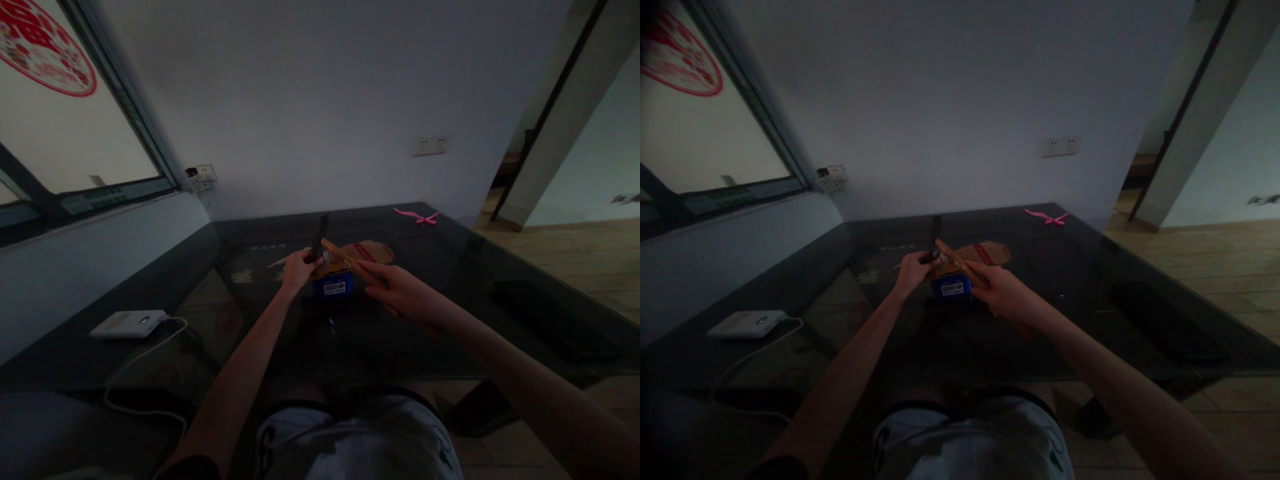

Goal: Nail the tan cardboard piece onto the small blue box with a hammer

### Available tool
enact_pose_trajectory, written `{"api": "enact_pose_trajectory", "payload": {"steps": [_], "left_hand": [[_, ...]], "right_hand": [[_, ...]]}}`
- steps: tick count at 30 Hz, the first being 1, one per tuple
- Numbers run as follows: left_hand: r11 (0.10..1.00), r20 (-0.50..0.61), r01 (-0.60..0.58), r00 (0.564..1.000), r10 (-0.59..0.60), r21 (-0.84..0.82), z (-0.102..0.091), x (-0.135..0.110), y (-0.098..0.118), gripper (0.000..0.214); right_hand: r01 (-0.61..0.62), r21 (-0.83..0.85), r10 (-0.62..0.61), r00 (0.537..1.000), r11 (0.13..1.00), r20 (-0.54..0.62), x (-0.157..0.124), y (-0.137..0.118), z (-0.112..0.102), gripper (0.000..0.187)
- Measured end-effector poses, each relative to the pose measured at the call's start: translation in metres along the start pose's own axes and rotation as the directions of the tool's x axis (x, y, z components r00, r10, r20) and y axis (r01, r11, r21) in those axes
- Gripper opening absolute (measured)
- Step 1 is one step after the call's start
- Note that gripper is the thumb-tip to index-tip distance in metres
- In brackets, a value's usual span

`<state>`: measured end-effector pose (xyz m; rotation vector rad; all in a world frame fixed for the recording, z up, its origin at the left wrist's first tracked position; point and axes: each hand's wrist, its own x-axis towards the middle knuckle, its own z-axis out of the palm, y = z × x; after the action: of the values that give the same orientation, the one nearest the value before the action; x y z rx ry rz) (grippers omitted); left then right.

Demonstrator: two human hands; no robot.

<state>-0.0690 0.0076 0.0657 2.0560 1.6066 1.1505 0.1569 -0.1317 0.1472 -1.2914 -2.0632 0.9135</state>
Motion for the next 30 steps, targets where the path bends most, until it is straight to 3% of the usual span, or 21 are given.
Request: {"api": "enact_pose_trajectory", "payload": {"steps": [8, 16, 21, 25, 30], "left_hand": [[0.999, -0.004, 0.014, 1.0, -0.015, -0.051, 0.002, 0.001, -0.003, 0.017], [0.998, 0.032, -0.002, 0.999, 0.003, -0.057, -0.005, 0.0, 0.0, 0.018], [0.982, -0.078, -0.064, 0.996, 0.051, -0.177, -0.014, -0.013, -0.001, 0.033], [0.985, -0.114, -0.028, 0.993, 0.009, -0.172, -0.015, -0.017, -0.008, 0.019], [0.987, -0.115, -0.037, 0.993, 0.019, -0.154, -0.009, -0.012, -0.009, 0.018]], "right_hand": [[0.061, -0.053, -0.064, 0.996, 0.997, -0.065, -0.002, -0.005, -0.003, 0.056], [0.013, -0.038, -0.014, 1.0, 0.999, -0.027, 0.001, 0.003, 0.001, 0.058], [-0.001, -0.035, -0.002, 0.997, 0.999, -0.078, -0.005, -0.006, -0.005, 0.06], [-0.003, -0.014, 0.001, 0.994, 1.0, -0.105, -0.006, -0.01, -0.006, 0.062], [0.02, -0.038, -0.023, 0.996, 0.999, -0.089, -0.004, -0.008, -0.004, 0.062]]}}
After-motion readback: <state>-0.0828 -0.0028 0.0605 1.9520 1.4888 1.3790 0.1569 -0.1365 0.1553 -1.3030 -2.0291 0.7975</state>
